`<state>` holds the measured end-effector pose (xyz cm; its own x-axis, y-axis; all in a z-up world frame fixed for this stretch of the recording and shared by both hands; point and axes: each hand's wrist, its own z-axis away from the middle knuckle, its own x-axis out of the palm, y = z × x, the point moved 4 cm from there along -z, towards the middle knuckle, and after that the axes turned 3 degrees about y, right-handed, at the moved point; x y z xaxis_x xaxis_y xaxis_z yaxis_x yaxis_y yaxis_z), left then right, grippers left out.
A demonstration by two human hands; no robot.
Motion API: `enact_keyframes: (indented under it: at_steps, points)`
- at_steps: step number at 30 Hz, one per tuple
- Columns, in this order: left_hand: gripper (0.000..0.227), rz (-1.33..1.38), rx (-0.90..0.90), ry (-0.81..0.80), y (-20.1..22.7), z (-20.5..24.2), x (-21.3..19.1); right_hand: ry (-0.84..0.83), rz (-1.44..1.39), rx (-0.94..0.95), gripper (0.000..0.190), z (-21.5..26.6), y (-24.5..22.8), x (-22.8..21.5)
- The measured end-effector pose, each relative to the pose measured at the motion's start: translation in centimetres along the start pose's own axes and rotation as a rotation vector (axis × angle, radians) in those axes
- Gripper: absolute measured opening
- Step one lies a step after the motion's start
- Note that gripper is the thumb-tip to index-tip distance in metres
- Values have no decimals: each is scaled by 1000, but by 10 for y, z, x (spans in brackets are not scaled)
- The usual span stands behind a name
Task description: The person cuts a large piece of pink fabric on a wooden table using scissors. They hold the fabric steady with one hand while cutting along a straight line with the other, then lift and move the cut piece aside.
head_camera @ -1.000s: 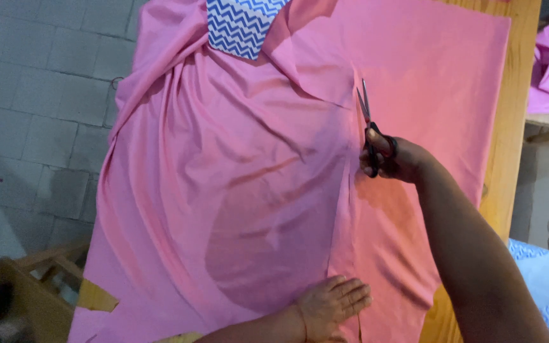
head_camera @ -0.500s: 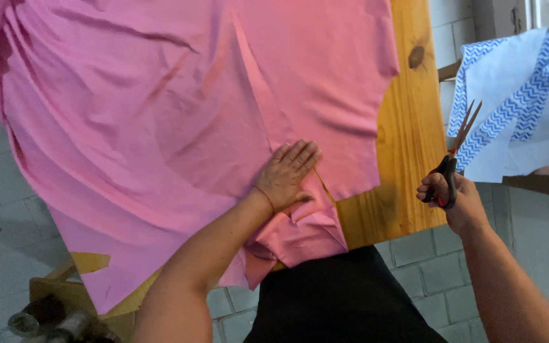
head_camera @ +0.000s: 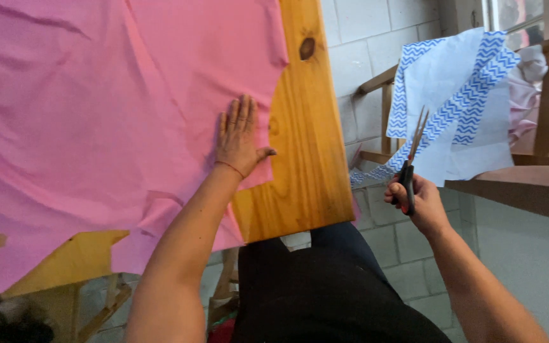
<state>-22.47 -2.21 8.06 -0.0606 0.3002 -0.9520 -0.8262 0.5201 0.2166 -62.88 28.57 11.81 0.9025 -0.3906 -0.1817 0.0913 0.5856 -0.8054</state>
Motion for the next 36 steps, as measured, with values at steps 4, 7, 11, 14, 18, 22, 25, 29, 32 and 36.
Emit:
enact_keyframes:
  at_steps: [4, 7, 11, 14, 18, 22, 25, 29, 32, 36]
  points:
    - [150, 27, -30, 49, 17, 0, -1, -18, 43, 25, 40, -15, -1, -52]
    - [149, -21, -75, 85, 17, 5, 6, -75, 57, 99, 46, -27, -8, -66]
    - [149, -6, -86, 117, 5, 4, 1, -124, 150, 62, 41, -50, -20, -54]
    - [151, 32, -123, 145, 4, -31, -6, -148, 203, 39, 43, -74, -35, -51]
    - [157, 28, -156, 156, 10, -82, -18, -209, 268, 53, 45, -102, -57, -33]
    - [152, -66, -204, 224, 10, -119, 1, -368, 329, 102, 34, -155, -92, -35]
    - [154, -151, -193, 319, 22, -125, 6, -424, 433, 123, 42, -212, -123, -40]
    - [157, -169, -188, 333, 41, -134, -1, -500, 634, 151, 48, -288, -189, -44]
    - [156, -187, -214, 320, 48, -146, -13, -529, 774, 99, 50, -327, -235, -45]
    - [166, -258, -205, 320, 58, -150, -4, -542, 806, 18, 51, -375, -257, -44]
